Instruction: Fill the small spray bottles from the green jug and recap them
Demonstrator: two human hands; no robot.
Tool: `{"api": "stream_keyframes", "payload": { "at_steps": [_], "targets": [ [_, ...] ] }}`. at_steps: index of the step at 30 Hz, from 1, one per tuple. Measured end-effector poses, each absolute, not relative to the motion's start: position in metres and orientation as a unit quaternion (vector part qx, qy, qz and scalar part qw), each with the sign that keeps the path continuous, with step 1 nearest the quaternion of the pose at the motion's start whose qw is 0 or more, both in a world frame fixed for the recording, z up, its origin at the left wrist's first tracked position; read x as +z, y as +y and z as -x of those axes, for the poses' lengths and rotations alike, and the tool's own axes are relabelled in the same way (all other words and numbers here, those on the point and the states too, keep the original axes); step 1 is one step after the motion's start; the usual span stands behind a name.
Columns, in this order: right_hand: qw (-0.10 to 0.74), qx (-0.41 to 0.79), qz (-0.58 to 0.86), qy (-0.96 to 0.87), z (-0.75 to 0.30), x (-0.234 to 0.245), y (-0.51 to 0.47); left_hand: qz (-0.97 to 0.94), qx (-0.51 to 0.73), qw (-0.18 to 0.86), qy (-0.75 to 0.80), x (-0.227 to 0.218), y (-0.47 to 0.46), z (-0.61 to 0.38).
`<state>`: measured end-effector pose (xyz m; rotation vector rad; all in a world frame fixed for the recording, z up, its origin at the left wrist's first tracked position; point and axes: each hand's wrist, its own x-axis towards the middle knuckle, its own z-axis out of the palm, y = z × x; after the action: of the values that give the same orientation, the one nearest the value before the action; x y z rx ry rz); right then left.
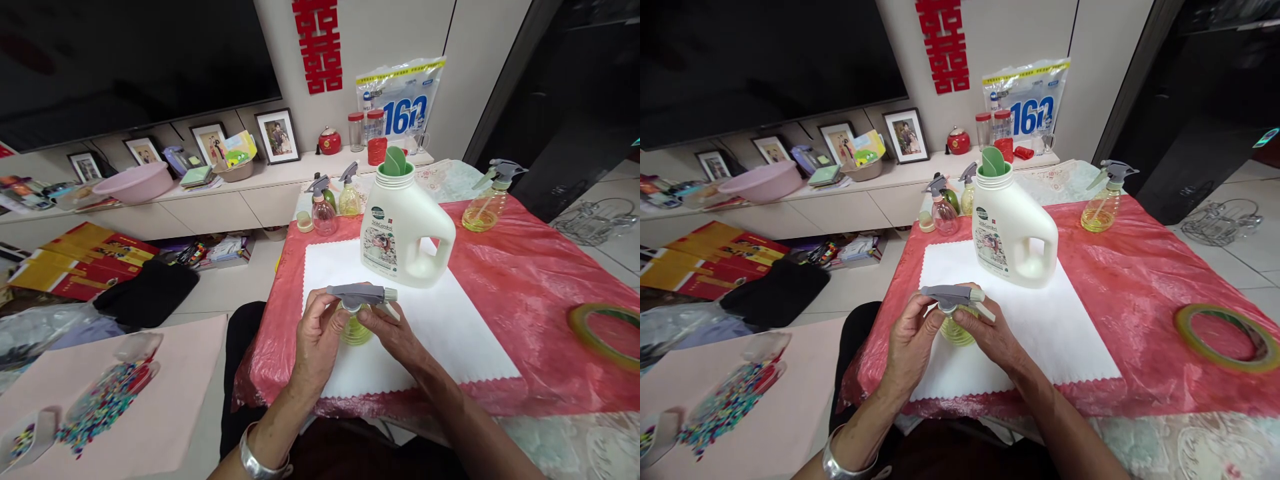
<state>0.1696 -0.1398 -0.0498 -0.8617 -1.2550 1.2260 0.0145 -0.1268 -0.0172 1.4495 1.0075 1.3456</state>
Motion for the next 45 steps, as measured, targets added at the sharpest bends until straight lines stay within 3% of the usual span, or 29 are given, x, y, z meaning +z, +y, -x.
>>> {"api": "stream_keyframes", "payload": {
  "at_steps": [9, 31, 45],
  "targets": [
    [0.591, 0.459, 0.319, -0.582, -0.169, -0.037, -0.132, -0.552, 0.568, 0.484, 0.373, -0.023, -0.127, -0.014],
    [0.599, 0.470, 0.290, -0.580, -0.170, -0.045, -0.130, -0.552, 0.561, 0.467, 0.403, -0.019, -0.130, -0.013],
    [0.584, 0.475, 0.295, -0.588, -0.172, -0.041, -0.131, -0.497, 0.566, 0.533, 0.386, -0.018, -0.126, -0.016]
  ]
}}
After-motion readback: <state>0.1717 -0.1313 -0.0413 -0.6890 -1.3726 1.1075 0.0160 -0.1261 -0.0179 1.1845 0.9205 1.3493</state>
